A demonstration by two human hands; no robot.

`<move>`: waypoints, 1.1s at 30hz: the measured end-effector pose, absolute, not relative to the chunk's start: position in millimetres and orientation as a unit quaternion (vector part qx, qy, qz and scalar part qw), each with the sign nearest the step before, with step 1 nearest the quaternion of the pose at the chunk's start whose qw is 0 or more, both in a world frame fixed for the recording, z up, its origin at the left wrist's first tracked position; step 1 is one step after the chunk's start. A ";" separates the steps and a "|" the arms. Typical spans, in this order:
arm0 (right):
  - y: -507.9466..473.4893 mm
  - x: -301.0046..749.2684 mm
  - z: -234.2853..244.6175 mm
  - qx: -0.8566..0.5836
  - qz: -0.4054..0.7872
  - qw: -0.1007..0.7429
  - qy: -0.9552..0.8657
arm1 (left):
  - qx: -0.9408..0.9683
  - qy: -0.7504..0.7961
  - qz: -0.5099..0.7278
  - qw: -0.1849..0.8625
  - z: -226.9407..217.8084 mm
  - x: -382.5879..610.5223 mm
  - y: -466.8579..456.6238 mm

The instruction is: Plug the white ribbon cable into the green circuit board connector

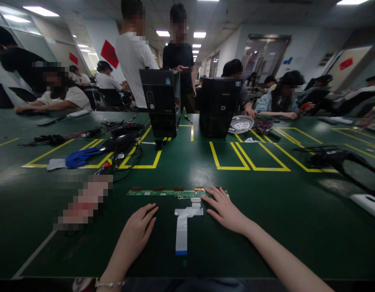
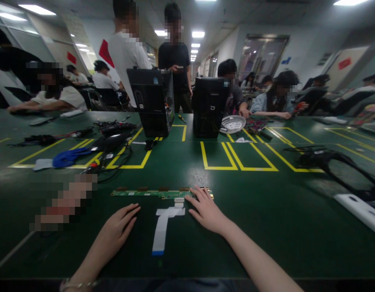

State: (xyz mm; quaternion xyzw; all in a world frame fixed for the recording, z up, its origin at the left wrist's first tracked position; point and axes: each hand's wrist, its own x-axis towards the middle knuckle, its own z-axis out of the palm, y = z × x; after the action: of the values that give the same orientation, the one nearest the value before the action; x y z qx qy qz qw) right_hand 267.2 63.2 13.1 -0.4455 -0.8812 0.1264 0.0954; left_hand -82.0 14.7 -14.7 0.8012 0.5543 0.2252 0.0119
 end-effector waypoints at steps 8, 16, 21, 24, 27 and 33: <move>62.4 260.6 18.2 -0.380 0.150 0.148 -0.901 | 0.796 0.562 0.226 0.015 -12.6 -78.1 15.7; 61.0 258.1 25.0 -0.368 0.158 0.086 -0.912 | 0.792 0.574 0.209 0.021 -11.4 -78.1 15.2; 60.7 257.7 27.6 -0.377 0.169 0.062 -0.908 | 0.792 0.575 0.204 0.022 -13.5 -78.8 15.1; 58.6 257.2 29.0 -0.380 0.176 0.058 -0.907 | 0.791 0.575 0.208 0.023 -13.1 -78.9 15.1; 55.5 261.0 30.2 -0.389 0.171 0.052 -0.904 | 0.790 0.573 0.214 0.027 -12.4 -79.2 14.8; 47.9 304.5 25.8 -0.468 0.111 0.036 -0.876 | 0.793 0.566 0.222 0.035 -16.2 -82.6 14.9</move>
State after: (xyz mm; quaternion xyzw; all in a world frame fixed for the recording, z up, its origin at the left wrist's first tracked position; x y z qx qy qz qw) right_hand 304.5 47.9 25.8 -0.4684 -0.8757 0.1115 0.0365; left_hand -82.6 14.9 -16.2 0.7930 0.5663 0.2219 0.0350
